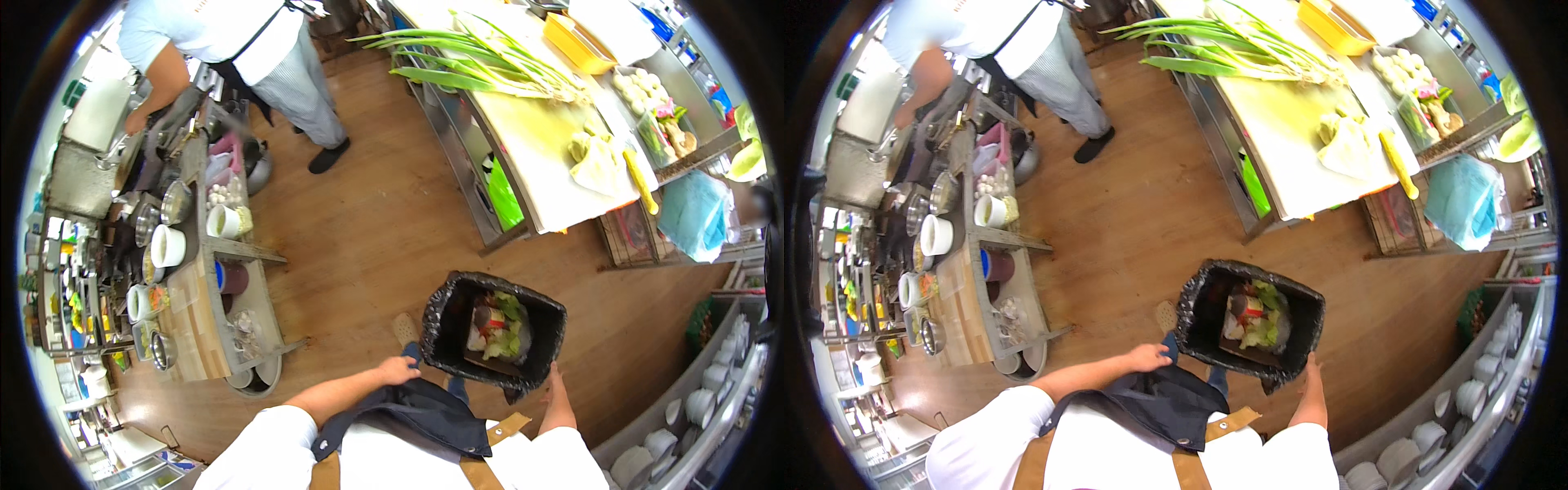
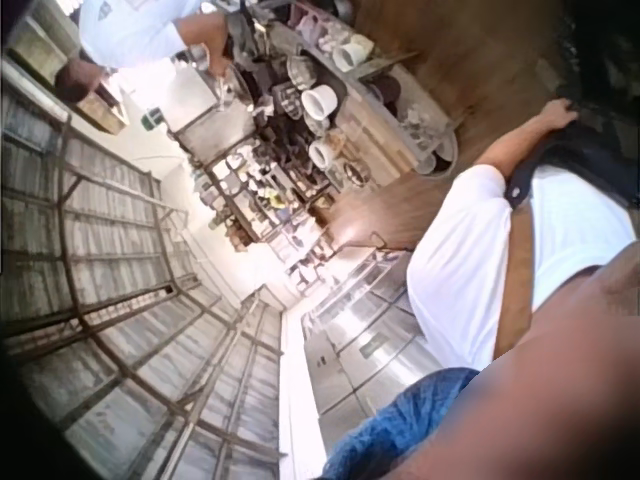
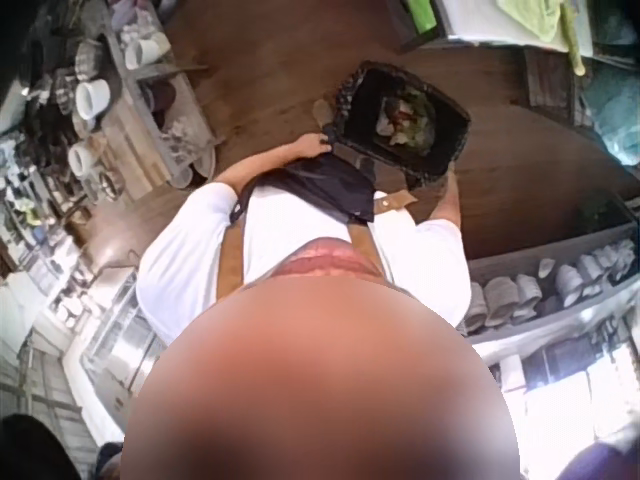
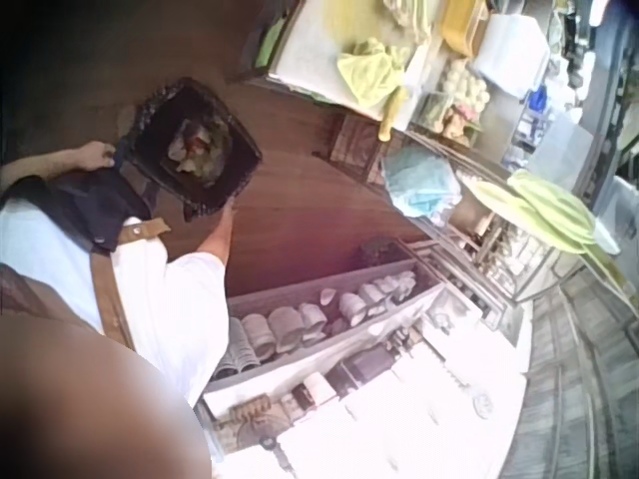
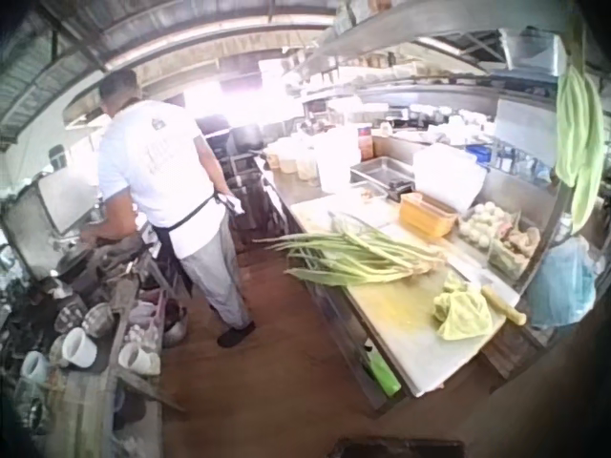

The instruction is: The person trims and peels green onions on a cutting board using a knife, discarding outer layers into a bin. The person then gathers the trimmed green onions and places them on the board, while another person works at the stove in the background.

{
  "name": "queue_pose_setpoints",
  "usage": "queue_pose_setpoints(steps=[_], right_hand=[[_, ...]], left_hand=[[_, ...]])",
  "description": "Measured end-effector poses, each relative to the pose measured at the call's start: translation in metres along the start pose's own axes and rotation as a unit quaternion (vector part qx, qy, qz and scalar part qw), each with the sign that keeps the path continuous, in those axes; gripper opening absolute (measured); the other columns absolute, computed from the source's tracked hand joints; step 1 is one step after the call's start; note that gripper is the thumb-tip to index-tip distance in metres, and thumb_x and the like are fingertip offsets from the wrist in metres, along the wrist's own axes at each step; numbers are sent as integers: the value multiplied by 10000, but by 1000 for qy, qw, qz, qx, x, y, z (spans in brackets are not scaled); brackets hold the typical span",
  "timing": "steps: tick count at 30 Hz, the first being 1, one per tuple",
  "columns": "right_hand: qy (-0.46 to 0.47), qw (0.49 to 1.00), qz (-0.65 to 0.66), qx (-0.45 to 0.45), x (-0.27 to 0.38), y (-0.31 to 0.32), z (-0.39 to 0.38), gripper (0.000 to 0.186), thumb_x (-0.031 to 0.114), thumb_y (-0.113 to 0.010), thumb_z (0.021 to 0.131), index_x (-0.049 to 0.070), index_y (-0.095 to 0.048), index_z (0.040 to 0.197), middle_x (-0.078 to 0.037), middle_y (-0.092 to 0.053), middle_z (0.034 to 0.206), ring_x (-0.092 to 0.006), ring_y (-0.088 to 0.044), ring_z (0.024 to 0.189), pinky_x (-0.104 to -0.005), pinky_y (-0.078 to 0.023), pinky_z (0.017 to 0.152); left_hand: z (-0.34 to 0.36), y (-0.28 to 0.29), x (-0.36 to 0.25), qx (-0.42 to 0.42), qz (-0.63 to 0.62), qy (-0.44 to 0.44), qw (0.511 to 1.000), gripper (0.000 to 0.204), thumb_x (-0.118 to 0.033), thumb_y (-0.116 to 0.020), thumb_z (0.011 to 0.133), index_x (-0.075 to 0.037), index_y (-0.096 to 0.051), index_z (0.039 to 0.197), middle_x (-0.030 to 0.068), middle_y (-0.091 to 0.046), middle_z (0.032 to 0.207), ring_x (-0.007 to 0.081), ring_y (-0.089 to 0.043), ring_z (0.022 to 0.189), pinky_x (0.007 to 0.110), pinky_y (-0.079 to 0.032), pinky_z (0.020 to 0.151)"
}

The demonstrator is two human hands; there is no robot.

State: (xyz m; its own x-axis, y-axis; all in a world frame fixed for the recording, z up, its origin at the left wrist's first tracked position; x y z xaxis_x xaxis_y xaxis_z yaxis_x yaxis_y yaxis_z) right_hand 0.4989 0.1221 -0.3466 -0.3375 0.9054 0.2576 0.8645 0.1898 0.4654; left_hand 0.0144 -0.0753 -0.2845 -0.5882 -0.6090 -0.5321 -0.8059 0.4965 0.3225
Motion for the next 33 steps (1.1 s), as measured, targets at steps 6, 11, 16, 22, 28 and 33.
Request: queue_pose_setpoints(steps=[6,11,16,22,28,33], right_hand=[[44,955,281,84,-42,-89,16,837,638,-352,1006,-85,-434,1420,-191,-592,1339,-339,-586,1215,-426,-469,1036],[-16,945,314,-87,-8,-176,-89,874,653,-365,982,-111,-444,1398,-284,-503,1415,-405,-582,1186,-470,-476,1029],[-100,891,439,55,49,-279,-101,987,770,-357,904,48,-235,1565,-103,-307,1609,-389,-359,1427,-588,-305,1134],[-14,898,122,421,140,-275,-101,979,782,-457,875,127,-239,1569,-175,-224,1623,-437,-231,1471,-722,-329,1038],[166,965,163,119,268,-128,-39,720,561,-595,911,192,-366,1485,-182,-324,1509,-428,-414,1253,-660,-458,929],[272,854,426,121,395,-60,-80,671,566,-487,979,300,-293,1563,6,-141,1666,-390,-100,1511,-572,-290,1140]], left_hand=[[21,-17,-27,81,-101,-16,991,1050,-695,-545,884,38,-194,1550,315,-354,1521,379,-372,1427,379,-299,1179],[31,34,-38,-4,-41,-49,998,986,-655,-547,904,0,-211,1560,300,-338,1538,390,-340,1441,386,-283,1187],[-1,98,-39,-52,-16,-62,997,837,-566,-547,941,-43,-295,1544,254,-472,1461,375,-481,1336,399,-381,1115],[-45,150,-5,-105,30,-82,991,741,-502,-568,942,-61,-378,1507,210,-604,1321,364,-607,1176,415,-469,1015],[-84,170,30,-131,11,-14,991,710,-505,-579,935,-83,-424,1484,193,-653,1246,356,-629,1137,412,-494,976],[-97,161,45,-150,-22,41,988,682,-516,-593,916,-99,-480,1443,193,-680,1196,364,-627,1147,421,-491,984]])
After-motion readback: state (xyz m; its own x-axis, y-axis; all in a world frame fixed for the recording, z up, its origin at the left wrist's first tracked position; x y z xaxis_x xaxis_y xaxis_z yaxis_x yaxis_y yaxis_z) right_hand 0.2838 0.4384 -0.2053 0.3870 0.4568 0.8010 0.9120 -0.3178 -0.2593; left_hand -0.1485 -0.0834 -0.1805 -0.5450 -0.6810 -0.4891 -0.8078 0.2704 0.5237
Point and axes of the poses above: each hand's wrist, its own z-axis towards the middle knuckle, its own y-axis out of the back of the hand, x = y × z, the point moved 5 cm from there along z, towards the middle knuckle
